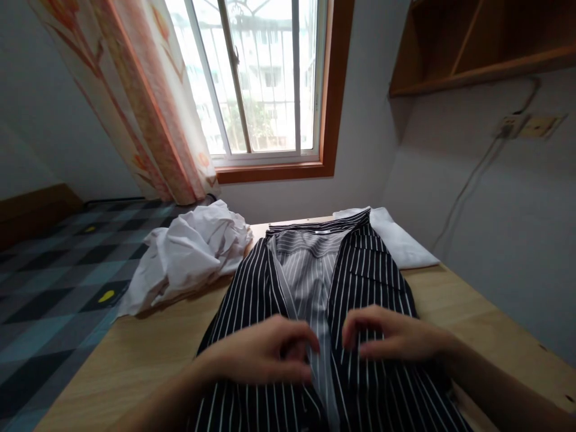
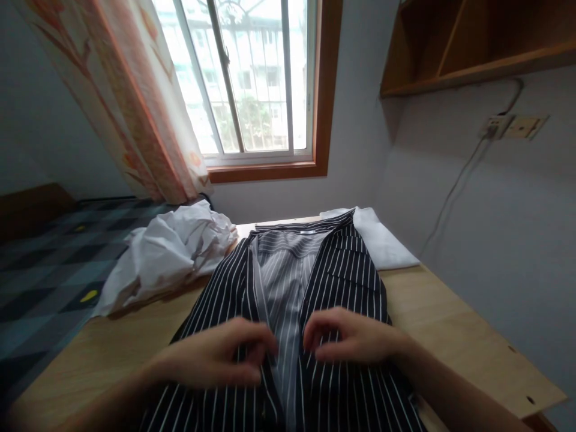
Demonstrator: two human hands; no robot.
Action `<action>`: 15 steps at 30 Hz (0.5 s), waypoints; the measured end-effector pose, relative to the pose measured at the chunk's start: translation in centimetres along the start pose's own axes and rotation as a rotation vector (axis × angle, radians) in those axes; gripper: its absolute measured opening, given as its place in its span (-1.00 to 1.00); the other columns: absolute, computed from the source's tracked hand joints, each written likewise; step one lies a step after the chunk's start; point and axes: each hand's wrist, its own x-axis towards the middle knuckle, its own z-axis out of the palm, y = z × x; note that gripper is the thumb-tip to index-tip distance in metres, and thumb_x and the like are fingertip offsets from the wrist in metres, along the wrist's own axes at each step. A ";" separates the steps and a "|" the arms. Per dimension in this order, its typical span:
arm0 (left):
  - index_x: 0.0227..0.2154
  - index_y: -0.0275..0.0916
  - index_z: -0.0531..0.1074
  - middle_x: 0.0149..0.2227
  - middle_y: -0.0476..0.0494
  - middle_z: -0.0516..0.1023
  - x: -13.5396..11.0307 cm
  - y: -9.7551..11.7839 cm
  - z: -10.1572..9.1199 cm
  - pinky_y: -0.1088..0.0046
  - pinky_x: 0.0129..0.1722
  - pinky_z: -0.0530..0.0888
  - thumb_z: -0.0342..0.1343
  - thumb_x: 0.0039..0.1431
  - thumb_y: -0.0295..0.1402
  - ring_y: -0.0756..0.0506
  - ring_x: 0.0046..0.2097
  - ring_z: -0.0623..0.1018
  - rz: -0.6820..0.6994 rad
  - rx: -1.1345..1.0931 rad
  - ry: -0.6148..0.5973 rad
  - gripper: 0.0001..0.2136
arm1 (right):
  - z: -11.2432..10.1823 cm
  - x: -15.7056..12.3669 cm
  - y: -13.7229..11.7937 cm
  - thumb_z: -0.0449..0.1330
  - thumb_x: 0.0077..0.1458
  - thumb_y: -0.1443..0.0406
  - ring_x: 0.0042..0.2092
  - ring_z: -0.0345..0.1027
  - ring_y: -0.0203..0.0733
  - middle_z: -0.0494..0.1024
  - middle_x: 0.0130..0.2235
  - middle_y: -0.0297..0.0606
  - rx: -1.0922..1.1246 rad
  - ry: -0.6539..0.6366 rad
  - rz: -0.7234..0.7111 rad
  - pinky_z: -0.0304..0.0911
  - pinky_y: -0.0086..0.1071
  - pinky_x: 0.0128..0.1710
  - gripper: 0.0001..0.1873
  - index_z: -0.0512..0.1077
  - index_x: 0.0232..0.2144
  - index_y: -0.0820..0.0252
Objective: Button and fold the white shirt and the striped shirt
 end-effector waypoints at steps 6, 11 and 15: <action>-0.15 -0.34 0.44 -0.23 -0.25 0.56 6.6 -8.5 -12.8 0.42 -0.20 0.41 0.12 0.14 -0.22 -0.12 -0.22 0.54 -0.373 0.258 0.966 -0.69 | -10.7 5.3 5.1 0.20 0.04 0.16 -0.12 0.36 -0.10 0.44 -0.07 -0.10 -0.239 1.000 0.183 0.31 -0.20 -0.07 -0.64 0.36 -0.13 0.21; -0.08 -0.40 0.43 -0.03 -0.45 0.53 11.1 -15.4 -17.7 0.40 -0.10 0.39 0.16 0.10 -0.12 -0.28 0.03 0.51 -0.781 0.303 1.027 -0.55 | -18.0 8.4 9.9 0.25 -0.06 0.08 0.02 0.31 0.06 0.38 0.02 0.03 -0.304 1.427 0.419 0.23 -0.12 0.03 -0.47 0.29 -0.08 0.21; -0.24 -0.42 0.49 -0.02 -0.56 0.51 13.1 -18.4 -18.7 0.34 -0.14 0.41 0.22 0.00 -0.07 -0.37 0.06 0.48 -0.884 0.192 0.981 -0.56 | -21.2 9.1 12.0 0.27 -0.09 0.00 0.11 0.23 0.16 0.35 0.06 0.09 -0.291 1.446 0.598 0.17 -0.08 0.09 -0.36 0.25 -0.02 0.18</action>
